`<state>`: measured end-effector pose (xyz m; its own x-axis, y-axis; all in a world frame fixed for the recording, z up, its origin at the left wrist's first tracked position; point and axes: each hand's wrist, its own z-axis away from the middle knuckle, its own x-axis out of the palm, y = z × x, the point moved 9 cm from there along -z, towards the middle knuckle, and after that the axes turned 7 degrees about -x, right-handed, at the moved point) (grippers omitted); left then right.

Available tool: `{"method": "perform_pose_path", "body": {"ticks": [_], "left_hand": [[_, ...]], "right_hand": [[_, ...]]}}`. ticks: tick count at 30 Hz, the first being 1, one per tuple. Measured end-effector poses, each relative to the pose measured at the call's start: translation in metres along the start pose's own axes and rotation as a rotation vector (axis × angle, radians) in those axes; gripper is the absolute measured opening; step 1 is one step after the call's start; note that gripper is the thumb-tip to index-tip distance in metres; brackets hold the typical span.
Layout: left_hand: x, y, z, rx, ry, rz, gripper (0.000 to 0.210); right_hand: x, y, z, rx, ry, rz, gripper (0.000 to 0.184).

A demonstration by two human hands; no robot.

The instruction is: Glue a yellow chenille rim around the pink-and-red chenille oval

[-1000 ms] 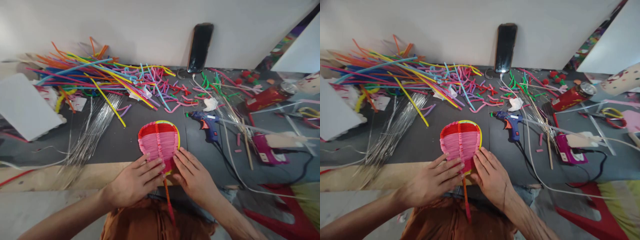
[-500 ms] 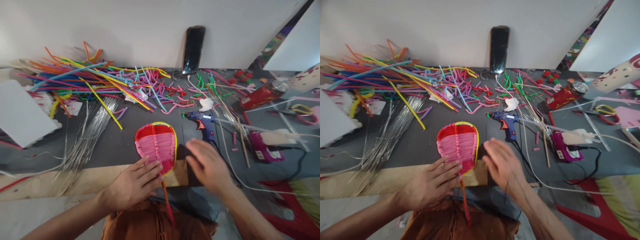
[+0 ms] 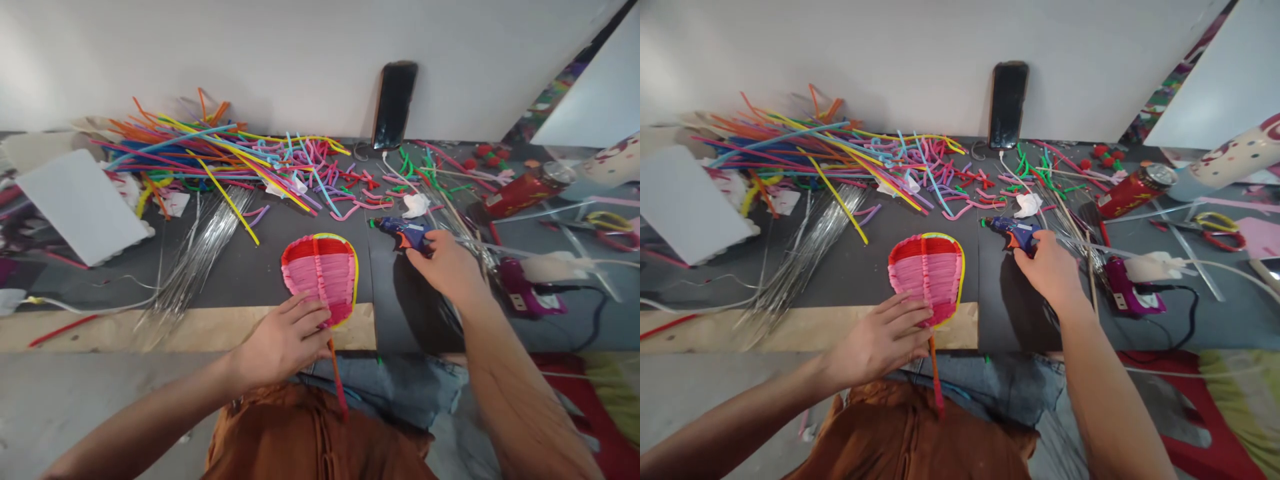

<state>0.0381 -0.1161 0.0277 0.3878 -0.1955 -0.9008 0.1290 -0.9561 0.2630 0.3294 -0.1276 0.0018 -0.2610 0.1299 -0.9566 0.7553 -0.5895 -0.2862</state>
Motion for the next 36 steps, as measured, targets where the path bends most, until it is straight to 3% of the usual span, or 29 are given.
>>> {"method": "perform_pose_path", "body": {"ticks": [4, 10, 14, 17, 27, 36], "left_hand": [[0.000, 0.004, -0.010, -0.105, 0.028, 0.009, 0.017], [0.009, 0.003, -0.021, -0.276, -0.010, -0.099, 0.019], [0.016, 0.001, -0.025, -0.339, -0.108, -0.119, 0.015], [0.016, -0.002, -0.025, -0.362, -0.160, -0.081, 0.017], [0.004, -0.031, -0.024, -0.379, -0.254, -0.005, 0.020], [0.002, -0.037, -0.028, -0.301, -0.308, 0.056, 0.017]], "right_hand": [[-0.005, 0.008, 0.003, 0.038, 0.086, -0.293, 0.053], [-0.006, -0.007, 0.022, -0.021, 0.113, -0.787, 0.040], [0.003, -0.017, 0.039, 0.079, -0.064, -1.169, 0.031], [0.007, -0.021, 0.053, 0.107, -0.198, -1.300, 0.027], [0.014, -0.022, 0.080, 0.042, -0.220, -1.433, 0.030], [0.010, -0.035, 0.064, -0.184, -0.184, -1.080, 0.042]]}}
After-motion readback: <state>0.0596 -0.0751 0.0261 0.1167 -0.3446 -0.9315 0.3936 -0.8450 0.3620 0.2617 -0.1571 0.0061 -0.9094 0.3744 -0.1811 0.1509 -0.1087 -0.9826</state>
